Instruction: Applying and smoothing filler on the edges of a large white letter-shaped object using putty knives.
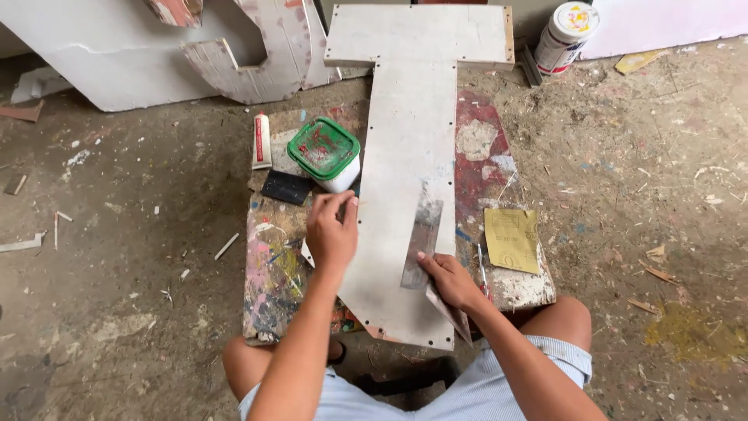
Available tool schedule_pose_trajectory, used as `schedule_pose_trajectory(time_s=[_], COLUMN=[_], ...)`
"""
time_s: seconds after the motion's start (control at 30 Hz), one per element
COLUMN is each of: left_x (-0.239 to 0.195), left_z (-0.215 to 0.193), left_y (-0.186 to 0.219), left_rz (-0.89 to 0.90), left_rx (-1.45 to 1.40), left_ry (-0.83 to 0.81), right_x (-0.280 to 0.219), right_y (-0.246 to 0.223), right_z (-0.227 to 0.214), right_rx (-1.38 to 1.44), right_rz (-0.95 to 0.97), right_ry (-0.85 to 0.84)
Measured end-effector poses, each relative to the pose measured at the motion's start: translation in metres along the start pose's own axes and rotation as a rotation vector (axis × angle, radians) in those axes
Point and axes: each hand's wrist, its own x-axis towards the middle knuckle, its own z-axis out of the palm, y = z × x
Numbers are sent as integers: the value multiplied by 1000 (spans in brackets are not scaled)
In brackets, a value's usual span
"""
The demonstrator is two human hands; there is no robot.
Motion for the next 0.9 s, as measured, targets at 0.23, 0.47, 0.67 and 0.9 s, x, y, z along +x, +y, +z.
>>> schedule_pose_trajectory(time_s=[0.23, 0.47, 0.67, 0.9], left_x=[86, 105, 126, 139], left_z=[17, 25, 9, 12], left_y=[-37, -54, -33, -33], left_rz=[23, -2, -93, -65], left_rx=[465, 587, 525, 565], left_ry=[-254, -384, -588, -638], right_x=[5, 1, 5, 6], right_y=[1, 3, 18, 16], right_z=[25, 32, 39, 41], right_rx=[-163, -236, -331, -383], right_rz=[14, -111, -121, -144], right_ry=[214, 361, 377, 444])
